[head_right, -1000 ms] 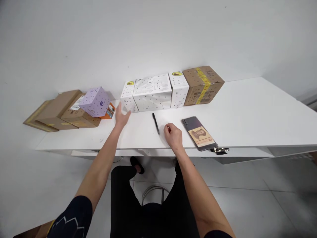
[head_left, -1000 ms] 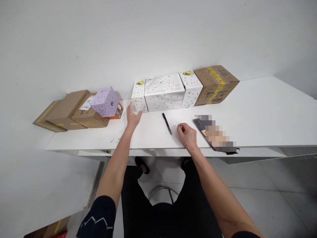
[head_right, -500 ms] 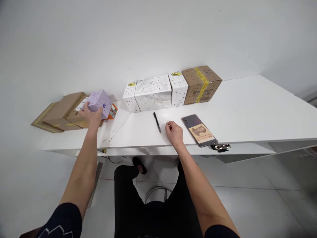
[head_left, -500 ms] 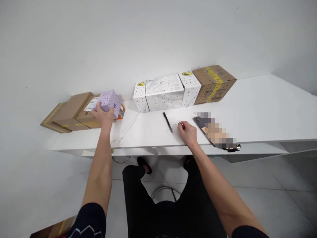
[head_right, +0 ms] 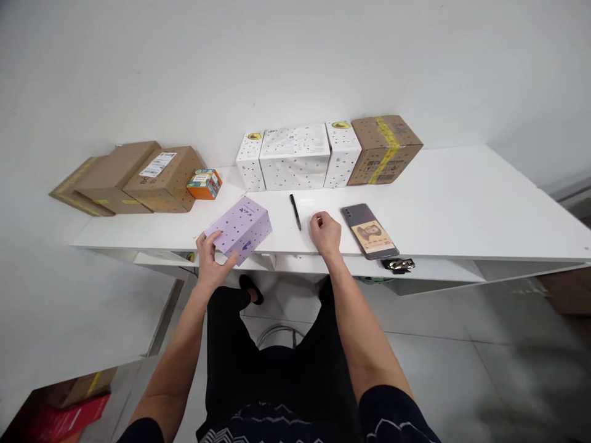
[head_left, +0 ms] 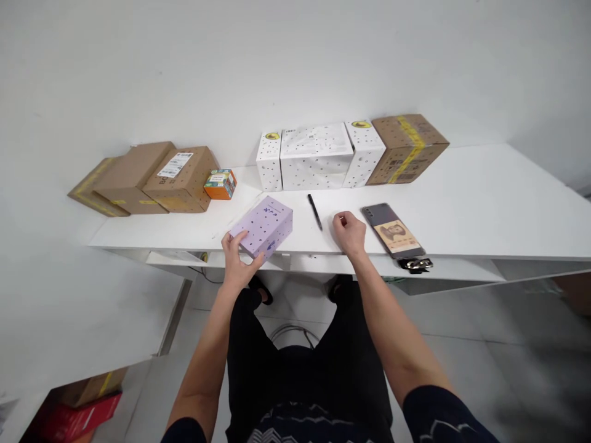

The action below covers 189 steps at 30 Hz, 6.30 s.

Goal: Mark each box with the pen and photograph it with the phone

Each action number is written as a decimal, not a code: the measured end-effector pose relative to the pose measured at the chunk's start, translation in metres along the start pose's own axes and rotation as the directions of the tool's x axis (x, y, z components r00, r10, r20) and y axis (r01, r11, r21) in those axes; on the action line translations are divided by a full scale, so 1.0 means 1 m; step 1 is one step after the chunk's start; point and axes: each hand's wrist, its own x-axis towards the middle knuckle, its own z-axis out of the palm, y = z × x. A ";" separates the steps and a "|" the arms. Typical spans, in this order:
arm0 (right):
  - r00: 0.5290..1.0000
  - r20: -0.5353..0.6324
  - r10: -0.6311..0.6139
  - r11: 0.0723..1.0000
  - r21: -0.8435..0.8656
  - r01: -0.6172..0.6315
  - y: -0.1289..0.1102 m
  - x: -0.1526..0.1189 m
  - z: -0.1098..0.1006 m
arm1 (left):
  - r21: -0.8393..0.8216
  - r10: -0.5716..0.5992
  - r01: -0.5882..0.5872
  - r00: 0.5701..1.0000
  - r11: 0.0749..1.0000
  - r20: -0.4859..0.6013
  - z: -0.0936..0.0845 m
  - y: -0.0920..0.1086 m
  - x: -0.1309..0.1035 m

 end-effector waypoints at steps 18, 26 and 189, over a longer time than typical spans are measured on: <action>0.948 0.288 0.135 0.982 -0.170 -0.088 -0.050 0.030 0.035 | -0.031 -0.363 0.362 0.931 0.932 -0.040 -0.009 0.030 0.005; 0.949 0.298 0.104 0.940 0.282 -0.191 -0.027 0.038 0.018 | -0.042 -0.255 0.263 0.958 0.964 0.134 -0.019 0.036 0.021; 0.972 0.079 0.223 0.795 -0.591 -0.135 0.045 -0.004 -0.092 | 0.235 -0.116 0.120 0.993 0.965 -0.029 0.089 -0.014 -0.009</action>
